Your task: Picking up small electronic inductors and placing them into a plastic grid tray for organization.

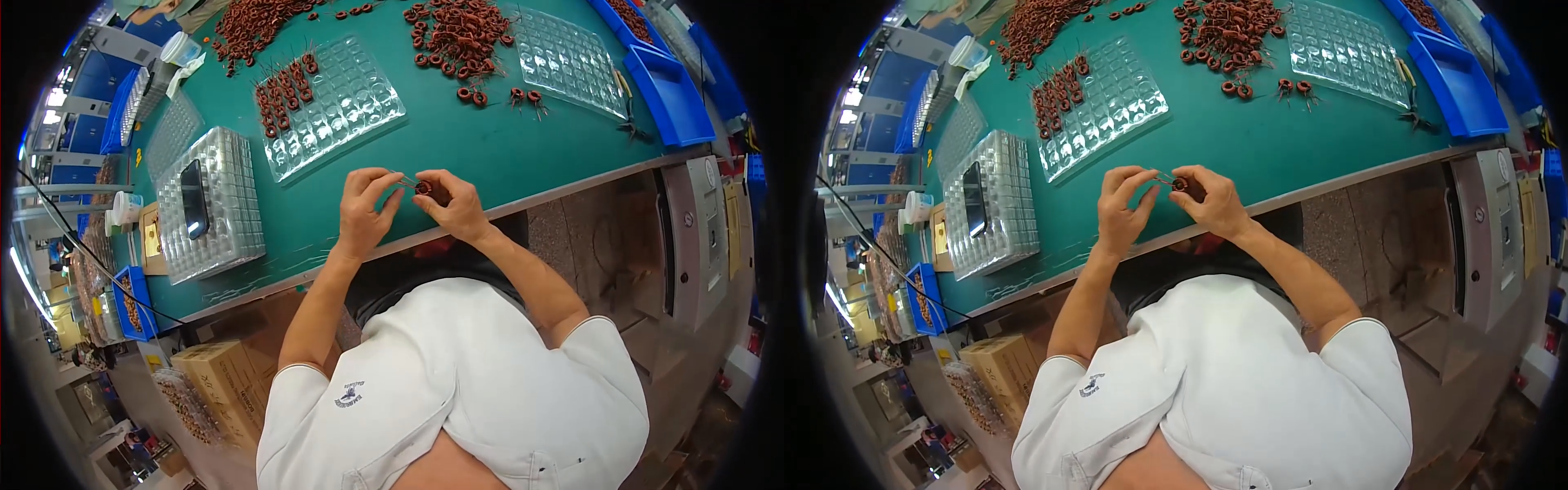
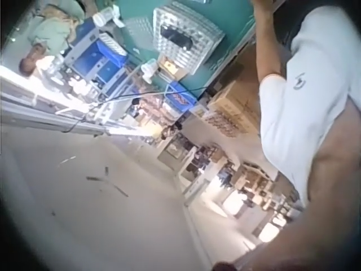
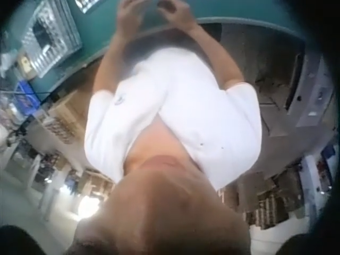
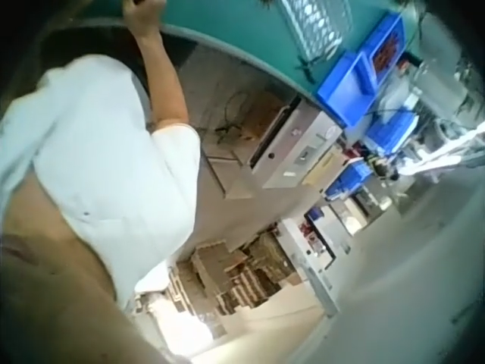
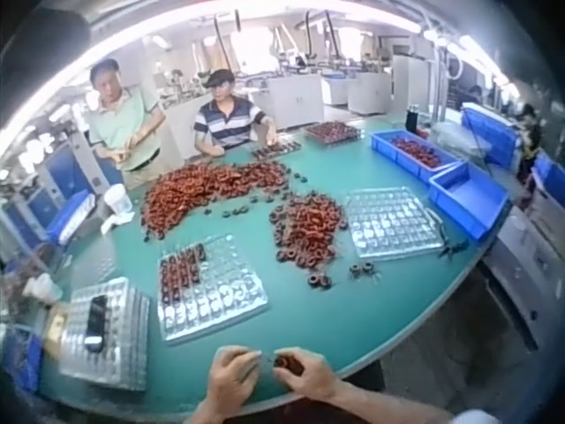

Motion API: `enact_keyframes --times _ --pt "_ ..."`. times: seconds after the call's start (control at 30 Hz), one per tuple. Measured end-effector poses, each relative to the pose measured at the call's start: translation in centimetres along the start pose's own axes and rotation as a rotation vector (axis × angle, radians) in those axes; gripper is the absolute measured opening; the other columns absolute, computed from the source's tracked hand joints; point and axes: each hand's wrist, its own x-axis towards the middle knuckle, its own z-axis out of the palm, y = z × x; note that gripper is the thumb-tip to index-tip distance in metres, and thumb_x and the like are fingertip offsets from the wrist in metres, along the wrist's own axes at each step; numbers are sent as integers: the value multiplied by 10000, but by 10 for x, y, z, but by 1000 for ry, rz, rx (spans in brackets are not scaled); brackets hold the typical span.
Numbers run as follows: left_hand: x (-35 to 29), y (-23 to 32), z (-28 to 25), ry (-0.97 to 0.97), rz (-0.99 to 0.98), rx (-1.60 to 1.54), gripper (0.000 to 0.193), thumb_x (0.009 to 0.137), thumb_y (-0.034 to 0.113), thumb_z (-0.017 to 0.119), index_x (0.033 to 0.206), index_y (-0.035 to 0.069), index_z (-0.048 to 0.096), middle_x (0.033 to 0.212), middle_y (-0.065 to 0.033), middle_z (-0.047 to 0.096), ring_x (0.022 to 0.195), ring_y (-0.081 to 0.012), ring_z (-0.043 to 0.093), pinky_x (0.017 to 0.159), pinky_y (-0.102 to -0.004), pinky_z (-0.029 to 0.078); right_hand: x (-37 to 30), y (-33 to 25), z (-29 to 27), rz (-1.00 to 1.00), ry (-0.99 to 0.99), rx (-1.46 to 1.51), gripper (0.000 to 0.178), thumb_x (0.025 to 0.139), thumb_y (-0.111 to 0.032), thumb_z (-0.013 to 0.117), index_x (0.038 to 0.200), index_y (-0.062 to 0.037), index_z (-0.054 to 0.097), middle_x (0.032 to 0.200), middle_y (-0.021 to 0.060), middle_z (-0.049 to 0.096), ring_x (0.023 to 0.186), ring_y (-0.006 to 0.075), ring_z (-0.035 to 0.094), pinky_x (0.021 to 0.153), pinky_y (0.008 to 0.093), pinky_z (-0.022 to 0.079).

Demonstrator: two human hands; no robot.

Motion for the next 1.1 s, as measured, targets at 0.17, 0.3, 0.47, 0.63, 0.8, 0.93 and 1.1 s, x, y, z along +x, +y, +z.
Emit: enact_keyframes --times 0.17,0.3,0.47,0.63,0.8,0.93,1.1 --pt "24 -1 -23 -35 82 66 232 702 -26 748 896 92 700 936 -85 614 893 -276 582 749 -364 500 24 -28 5 -113 -23 -53 292 815 -123 736 1060 -7 628 837 90 654 699 153 613 645 286 505" --pt "8 16 -29 -81 119 18 223 659 -1 758 851 82 679 905 -107 614 872 -302 600 756 -387 511 -7 -46 1 -29 -37 -85 274 823 -124 727 1057 -7 644 809 82 646 684 142 601 631 282 495" --pt "32 44 -49 -155 278 134 227 647 39 753 840 115 662 885 -36 627 844 -234 613 720 -362 474 -12 -71 -4 174 -27 66 249 825 -111 727 1028 13 656 787 51 671 669 92 606 612 245 492" --pt "44 51 -57 -213 393 198 171 680 73 729 831 97 652 855 -31 632 815 -216 617 697 -340 484 -10 -77 -8 194 -56 150 197 820 -87 735 977 8 663 710 -3 632 589 32 542 516 215 436" --pt "57 55 -58 -402 429 283 124 703 114 707 805 89 642 827 -36 626 789 -210 608 671 -335 506 -7 -77 -12 100 -79 17 218 797 -107 747 962 6 661 693 13 639 562 50 522 512 234 430" --pt "56 64 -59 -522 425 370 106 706 142 694 770 91 625 771 -40 586 756 -217 589 679 -341 504 -10 -83 -15 99 -102 -15 223 789 -113 746 958 5 660 683 27 644 554 66 538 517 248 445" --pt "68 67 -57 -661 504 404 143 701 157 683 785 75 600 767 -53 573 767 -233 586 696 -349 504 -12 -90 -22 77 -120 -37 222 791 -117 742 957 6 661 670 36 638 549 80 545 520 255 452"
